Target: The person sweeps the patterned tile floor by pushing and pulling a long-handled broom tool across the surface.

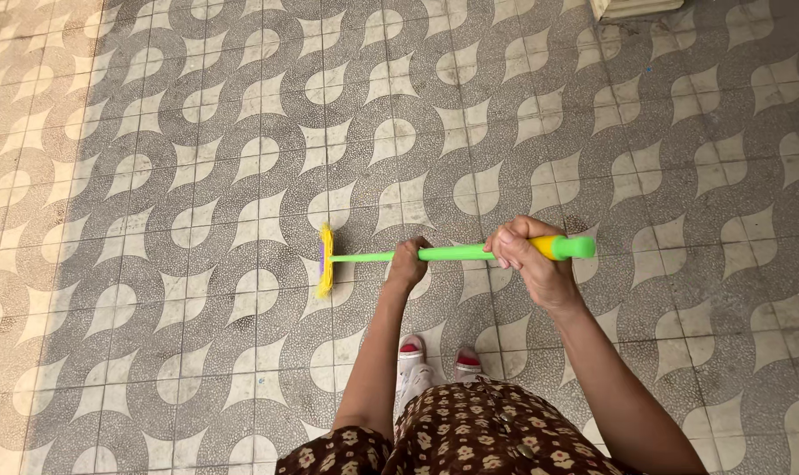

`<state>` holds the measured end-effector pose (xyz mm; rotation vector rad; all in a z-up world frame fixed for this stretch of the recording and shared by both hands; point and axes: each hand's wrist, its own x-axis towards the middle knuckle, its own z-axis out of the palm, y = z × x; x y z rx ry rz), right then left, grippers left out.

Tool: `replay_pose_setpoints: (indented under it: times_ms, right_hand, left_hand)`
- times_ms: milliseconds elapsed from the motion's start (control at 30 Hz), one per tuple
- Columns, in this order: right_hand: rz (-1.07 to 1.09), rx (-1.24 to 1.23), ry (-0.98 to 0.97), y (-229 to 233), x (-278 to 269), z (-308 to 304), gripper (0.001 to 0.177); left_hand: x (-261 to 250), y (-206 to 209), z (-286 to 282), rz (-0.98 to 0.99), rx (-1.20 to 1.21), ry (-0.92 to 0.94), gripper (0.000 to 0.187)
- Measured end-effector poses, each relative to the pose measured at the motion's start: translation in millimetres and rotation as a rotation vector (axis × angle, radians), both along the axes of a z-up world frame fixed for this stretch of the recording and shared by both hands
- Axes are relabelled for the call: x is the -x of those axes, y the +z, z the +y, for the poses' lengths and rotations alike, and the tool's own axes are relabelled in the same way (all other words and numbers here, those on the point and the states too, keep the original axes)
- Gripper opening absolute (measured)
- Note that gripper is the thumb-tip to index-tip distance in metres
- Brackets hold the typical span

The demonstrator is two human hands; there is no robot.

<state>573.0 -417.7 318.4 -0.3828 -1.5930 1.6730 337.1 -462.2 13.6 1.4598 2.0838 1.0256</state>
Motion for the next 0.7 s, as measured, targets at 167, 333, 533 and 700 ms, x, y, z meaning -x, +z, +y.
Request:
replay_pose_setpoints:
  times_ms: [167,333,533,700]
  right_hand:
    - [-0.056,0.059,0.009,-20,0,-11,0.038]
    - [-0.165,-0.086,-0.047,16,-35,-17,0.038]
    - [-0.333,-0.223,-0.171,74,-63,-34,0.037]
    - [-0.099,-0.28,-0.089,89,-74,-43,0.036]
  left_hand:
    - [-8,-48,-20,0.065,0.044,0.106,0.014]
    - [-78,-11,8,-0.127,-0.053,-0.035,0.025]
    - [-126,81,35,-0.228,-0.061,-0.203,0.023]
    - [-118,117,16,-0.176,-0.165,-0.257,0.026]
